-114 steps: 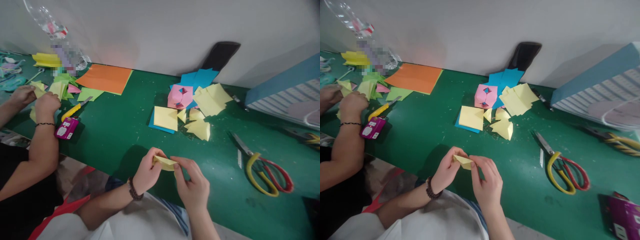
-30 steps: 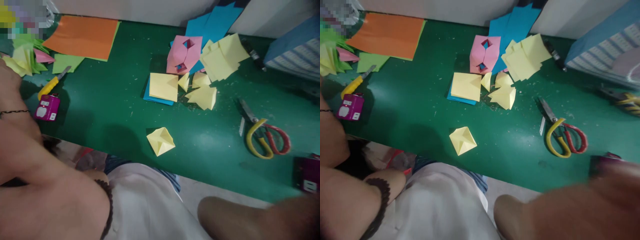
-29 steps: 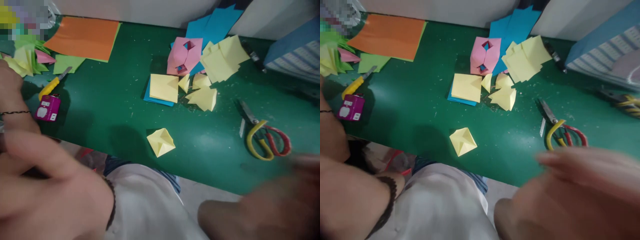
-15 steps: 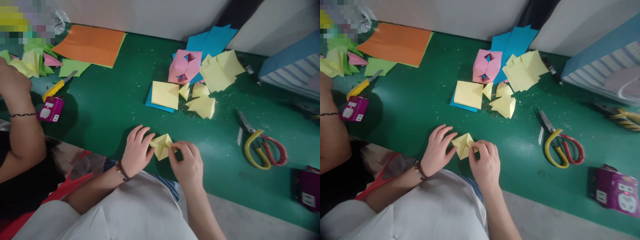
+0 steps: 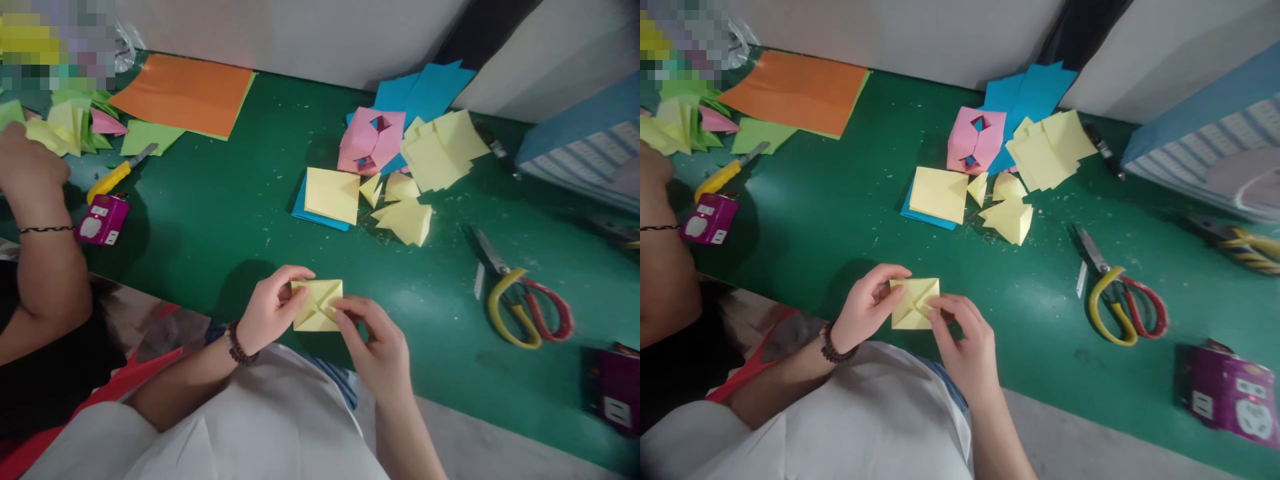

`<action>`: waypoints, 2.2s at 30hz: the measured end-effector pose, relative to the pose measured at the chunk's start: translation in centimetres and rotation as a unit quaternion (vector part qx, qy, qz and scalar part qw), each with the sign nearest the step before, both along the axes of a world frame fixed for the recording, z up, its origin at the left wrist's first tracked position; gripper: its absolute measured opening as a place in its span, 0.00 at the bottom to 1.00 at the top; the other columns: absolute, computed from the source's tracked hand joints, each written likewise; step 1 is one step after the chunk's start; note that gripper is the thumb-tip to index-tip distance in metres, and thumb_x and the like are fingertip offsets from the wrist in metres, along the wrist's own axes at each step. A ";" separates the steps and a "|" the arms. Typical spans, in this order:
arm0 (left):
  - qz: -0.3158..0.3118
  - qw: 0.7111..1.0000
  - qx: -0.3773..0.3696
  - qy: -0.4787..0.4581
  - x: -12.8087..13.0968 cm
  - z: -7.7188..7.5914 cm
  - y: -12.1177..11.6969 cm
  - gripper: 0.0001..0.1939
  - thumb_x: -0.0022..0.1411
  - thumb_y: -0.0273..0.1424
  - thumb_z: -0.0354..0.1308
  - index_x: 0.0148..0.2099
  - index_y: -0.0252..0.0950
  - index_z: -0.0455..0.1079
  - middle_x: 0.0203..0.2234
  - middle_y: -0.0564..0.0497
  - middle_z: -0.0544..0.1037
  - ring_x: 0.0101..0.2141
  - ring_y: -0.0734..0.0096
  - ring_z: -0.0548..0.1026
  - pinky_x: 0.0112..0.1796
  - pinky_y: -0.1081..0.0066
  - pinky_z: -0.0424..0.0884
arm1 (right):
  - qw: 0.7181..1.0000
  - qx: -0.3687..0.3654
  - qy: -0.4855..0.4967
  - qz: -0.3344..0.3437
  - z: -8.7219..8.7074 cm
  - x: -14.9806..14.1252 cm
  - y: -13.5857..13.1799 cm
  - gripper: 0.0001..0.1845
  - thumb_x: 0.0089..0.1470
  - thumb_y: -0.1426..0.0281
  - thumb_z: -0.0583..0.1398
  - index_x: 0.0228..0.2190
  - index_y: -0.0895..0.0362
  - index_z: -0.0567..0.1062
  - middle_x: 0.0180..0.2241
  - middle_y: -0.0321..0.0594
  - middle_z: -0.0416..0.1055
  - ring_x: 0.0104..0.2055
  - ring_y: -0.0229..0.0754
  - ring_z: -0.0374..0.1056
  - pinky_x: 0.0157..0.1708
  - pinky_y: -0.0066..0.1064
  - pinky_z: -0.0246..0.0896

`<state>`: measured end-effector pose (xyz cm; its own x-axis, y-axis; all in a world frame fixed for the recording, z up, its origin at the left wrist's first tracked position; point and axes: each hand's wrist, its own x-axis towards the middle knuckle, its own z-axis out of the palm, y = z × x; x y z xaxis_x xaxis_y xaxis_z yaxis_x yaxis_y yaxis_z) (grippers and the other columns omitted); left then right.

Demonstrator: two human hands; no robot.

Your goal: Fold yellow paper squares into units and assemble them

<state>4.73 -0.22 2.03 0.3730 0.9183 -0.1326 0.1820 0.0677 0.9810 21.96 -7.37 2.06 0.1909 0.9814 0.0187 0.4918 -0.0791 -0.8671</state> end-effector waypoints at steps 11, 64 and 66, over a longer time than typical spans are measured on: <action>-0.071 0.996 -0.060 0.013 -0.5 1.5 0.5 0.10 0.63 0.28 0.50 0.38 0.34 0.74 0.27 0.52 0.76 0.22 0.80 0.66 0.22 0.79 0.60 | 0.998 0.008 0.062 0.018 0.8 0.2 1.1 0.07 0.56 0.72 0.61 0.34 0.49 0.77 0.41 0.38 0.74 0.44 0.40 0.71 0.37 0.31 0.70; -0.022 0.977 -0.204 -0.063 0.8 0.7 -0.6 0.21 0.62 0.47 0.53 0.36 0.32 0.72 0.29 0.49 0.76 0.31 0.69 0.75 0.33 0.72 0.75 | 0.969 0.145 -0.181 0.085 1.7 -1.8 0.8 0.17 0.52 0.72 0.62 0.45 0.51 0.70 0.42 0.42 0.74 0.44 0.46 0.70 0.42 0.42 0.68; -0.026 0.976 -0.207 -0.065 0.7 0.5 -0.6 0.20 0.61 0.47 0.56 0.38 0.32 0.72 0.29 0.49 0.76 0.30 0.70 0.75 0.33 0.72 0.76 | 0.969 0.139 -0.178 0.097 2.0 -1.6 0.6 0.20 0.52 0.68 0.63 0.48 0.51 0.70 0.44 0.44 0.73 0.46 0.48 0.70 0.43 0.44 0.69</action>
<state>5.47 -0.79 2.54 0.4566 0.7754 -0.4362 0.0716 0.4567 0.8867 20.38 -6.76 4.04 -0.0629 0.9459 0.3184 0.7460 0.2564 -0.6146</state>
